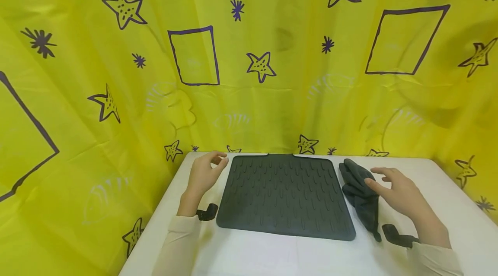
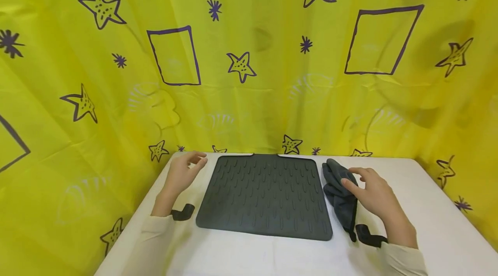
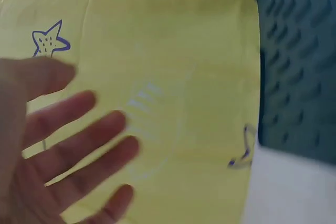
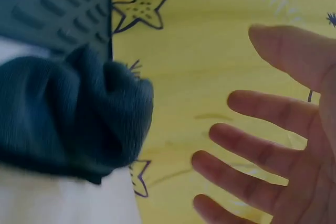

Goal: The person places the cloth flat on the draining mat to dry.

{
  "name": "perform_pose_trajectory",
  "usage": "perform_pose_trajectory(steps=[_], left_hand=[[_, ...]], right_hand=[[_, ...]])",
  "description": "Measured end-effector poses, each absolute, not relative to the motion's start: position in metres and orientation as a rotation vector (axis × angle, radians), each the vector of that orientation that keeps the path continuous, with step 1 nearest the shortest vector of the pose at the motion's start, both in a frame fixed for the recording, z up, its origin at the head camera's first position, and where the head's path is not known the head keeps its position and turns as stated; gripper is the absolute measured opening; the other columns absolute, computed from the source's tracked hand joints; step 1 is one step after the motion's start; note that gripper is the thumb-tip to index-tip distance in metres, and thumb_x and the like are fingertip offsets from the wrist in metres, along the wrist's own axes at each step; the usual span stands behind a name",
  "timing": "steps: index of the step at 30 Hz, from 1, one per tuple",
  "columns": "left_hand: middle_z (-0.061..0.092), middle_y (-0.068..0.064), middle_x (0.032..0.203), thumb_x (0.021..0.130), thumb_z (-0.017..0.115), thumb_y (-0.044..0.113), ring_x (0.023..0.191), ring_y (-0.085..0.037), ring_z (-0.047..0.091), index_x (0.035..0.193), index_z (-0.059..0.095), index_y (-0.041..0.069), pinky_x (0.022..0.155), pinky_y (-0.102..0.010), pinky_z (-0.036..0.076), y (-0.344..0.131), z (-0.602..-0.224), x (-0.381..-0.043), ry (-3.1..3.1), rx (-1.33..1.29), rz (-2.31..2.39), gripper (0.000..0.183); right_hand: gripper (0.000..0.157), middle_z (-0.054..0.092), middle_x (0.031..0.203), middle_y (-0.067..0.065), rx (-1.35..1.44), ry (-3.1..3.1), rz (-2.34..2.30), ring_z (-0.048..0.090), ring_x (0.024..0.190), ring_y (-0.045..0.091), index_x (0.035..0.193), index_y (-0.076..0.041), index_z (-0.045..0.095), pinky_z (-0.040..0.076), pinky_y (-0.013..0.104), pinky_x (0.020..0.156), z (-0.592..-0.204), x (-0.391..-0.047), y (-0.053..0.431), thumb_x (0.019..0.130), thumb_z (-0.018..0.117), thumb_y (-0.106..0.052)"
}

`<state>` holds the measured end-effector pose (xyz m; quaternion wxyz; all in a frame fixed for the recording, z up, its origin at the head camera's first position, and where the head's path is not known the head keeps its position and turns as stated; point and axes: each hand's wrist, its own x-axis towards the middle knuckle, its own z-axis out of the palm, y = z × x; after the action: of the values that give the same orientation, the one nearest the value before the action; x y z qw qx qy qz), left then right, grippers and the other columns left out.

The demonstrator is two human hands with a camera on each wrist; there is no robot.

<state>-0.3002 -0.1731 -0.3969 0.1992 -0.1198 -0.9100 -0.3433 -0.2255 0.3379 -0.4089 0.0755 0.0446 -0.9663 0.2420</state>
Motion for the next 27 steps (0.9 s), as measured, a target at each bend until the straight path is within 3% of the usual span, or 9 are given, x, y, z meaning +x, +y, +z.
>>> perform_pose_trajectory(steps=[5, 10, 17, 27], left_hand=[[0.076, -0.007, 0.087, 0.098, 0.069, 0.022, 0.080, -0.022, 0.069, 0.100, 0.076, 0.011, 0.076, -0.038, 0.053, -0.155, -0.409, -0.312, -2.316, -0.297, -1.167, 0.014], [0.074, -0.005, 0.081, 0.098, 0.068, 0.022, 0.075, -0.019, 0.066, 0.097, 0.076, 0.011, 0.074, -0.034, 0.051, -0.147, -0.425, -0.320, -2.320, -0.230, -1.196, 0.013], [0.074, -0.005, 0.083, 0.096, 0.069, 0.022, 0.078, -0.019, 0.067, 0.095, 0.076, 0.013, 0.071, -0.036, 0.052, -0.152, -0.450, -0.323, -2.436, -0.124, -1.180, 0.012], [0.074, -0.011, 0.098, 0.095, 0.068, 0.027, 0.084, -0.025, 0.069, 0.106, 0.074, 0.010, 0.069, -0.040, 0.054, -0.164, -0.468, -0.327, -2.696, 0.003, -1.058, 0.020]], right_hand=[[0.062, 0.044, 0.144, 0.038, 0.099, -2.823, 0.826, 0.050, 0.120, 0.058, 0.142, 0.004, 0.050, 0.042, 0.072, 0.092, -0.417, -0.236, 0.329, 0.105, 0.054, -0.045], [0.061, 0.041, 0.143, 0.042, 0.075, -2.779, 0.876, 0.043, 0.122, 0.061, 0.142, 0.005, 0.049, 0.038, 0.075, 0.094, -0.428, -0.249, 0.325, 0.104, 0.056, -0.042], [0.073, 0.030, 0.145, 0.047, -0.001, -2.884, 0.896, 0.029, 0.126, 0.070, 0.148, 0.006, 0.038, 0.033, 0.081, 0.095, -0.449, -0.262, 0.325, 0.101, 0.060, -0.045], [0.095, 0.021, 0.144, 0.052, 0.030, -2.977, 0.884, 0.032, 0.118, 0.072, 0.155, 0.011, 0.017, 0.037, 0.078, 0.089, -0.466, -0.271, 0.330, 0.095, 0.067, -0.043]])
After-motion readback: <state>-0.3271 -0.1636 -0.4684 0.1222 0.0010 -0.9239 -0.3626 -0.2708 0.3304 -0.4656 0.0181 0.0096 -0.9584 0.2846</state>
